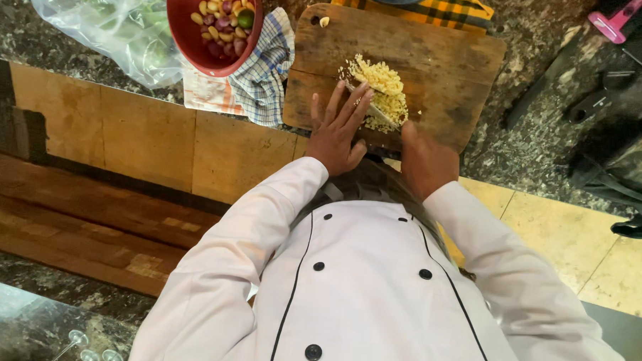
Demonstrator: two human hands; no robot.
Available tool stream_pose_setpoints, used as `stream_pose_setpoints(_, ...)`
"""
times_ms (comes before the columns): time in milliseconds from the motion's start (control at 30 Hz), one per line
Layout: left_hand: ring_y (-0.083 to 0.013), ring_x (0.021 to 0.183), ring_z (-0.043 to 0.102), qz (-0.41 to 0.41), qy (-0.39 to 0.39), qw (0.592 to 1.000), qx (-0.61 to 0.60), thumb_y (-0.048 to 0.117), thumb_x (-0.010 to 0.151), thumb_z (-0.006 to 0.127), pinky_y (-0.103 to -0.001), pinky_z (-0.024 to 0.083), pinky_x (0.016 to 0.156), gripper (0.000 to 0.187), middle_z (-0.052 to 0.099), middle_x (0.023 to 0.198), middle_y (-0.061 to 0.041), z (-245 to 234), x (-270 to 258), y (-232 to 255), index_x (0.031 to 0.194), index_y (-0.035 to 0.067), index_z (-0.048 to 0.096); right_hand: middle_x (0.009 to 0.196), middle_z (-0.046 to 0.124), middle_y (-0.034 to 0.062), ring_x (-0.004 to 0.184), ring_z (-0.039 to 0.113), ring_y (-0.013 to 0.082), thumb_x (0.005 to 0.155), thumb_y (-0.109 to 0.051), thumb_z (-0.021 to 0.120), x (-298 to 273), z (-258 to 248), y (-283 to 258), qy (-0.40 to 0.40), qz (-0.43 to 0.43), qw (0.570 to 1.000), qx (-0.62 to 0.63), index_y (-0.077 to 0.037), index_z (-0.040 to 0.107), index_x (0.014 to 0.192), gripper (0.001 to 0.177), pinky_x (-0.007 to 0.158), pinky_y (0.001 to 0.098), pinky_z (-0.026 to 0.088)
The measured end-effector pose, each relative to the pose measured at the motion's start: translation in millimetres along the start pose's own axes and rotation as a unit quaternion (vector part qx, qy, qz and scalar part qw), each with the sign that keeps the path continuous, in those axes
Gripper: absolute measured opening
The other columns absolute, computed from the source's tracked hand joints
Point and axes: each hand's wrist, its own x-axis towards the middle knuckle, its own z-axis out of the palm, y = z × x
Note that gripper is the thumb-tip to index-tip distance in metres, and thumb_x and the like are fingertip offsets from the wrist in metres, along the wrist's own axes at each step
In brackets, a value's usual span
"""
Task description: The person repeatedly chops a pile of garlic on a wooden cutting board using a chef's knife. The hands gather and reposition the garlic several times to achieve a finer mince. The knife is used with a rocking motion throughout the clip.
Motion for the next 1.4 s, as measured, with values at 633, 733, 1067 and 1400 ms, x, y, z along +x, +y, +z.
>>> stream_pose_setpoints(633, -0.0355, 0.163, -0.011, -0.012, 0.028, 0.999, -0.024, 0.032, 0.088, 0.055, -0.069, -0.009, 0.124, 0.099, -0.002, 0.179, 0.003, -1, 5, 1, 0.173, 0.026, 0.005, 0.070, 0.064, 0.0049, 0.065, 0.073, 0.0288, 0.097, -0.024, 0.052, 18, -20, 19, 0.124, -0.042, 0.985, -0.109, -0.021, 0.055, 0.102, 0.006, 0.053, 0.0422, 0.054)
stream_pose_setpoints(733, -0.0338, 0.164, -0.011, -0.006, 0.011, 1.000, 0.004, 0.034, 0.088, 0.054, -0.067, -0.010, 0.124, 0.099, -0.003, 0.179, 0.003, 0, 3, 4, 0.173, 0.027, 0.005, 0.071, 0.064, 0.0092, 0.067, 0.073, 0.0352, 0.098, -0.020, 0.050, 18, -18, 26, 0.082, -0.055, 0.994, -0.038, -0.017, 0.054, 0.103, 0.006, 0.057, 0.0496, 0.056)
stream_pose_setpoints(1067, -0.0356, 0.163, -0.014, -0.024, 0.018, 0.999, -0.025, 0.034, 0.089, 0.055, -0.069, -0.012, 0.123, 0.099, -0.004, 0.179, 0.002, -4, 4, 4, 0.173, 0.026, 0.004, 0.072, 0.065, 0.0065, 0.068, 0.074, 0.0319, 0.098, -0.020, 0.051, 26, -26, 28, 0.085, -0.062, 0.992, -0.076, -0.018, 0.054, 0.098, 0.003, 0.058, 0.0468, 0.055)
stream_pose_setpoints(1400, -0.0363, 0.162, -0.013, 0.031, 0.083, 0.995, -0.042, 0.050, 0.105, 0.042, -0.067, -0.014, 0.121, 0.074, -0.003, 0.178, 0.000, -10, 0, 22, 0.171, 0.034, 0.014, 0.089, 0.059, 0.0033, 0.089, 0.068, 0.0238, 0.089, -0.033, 0.060, 11, 25, 23, 0.240, -0.024, 0.966, -0.090, -0.017, 0.059, 0.104, 0.022, 0.068, 0.0390, 0.054)
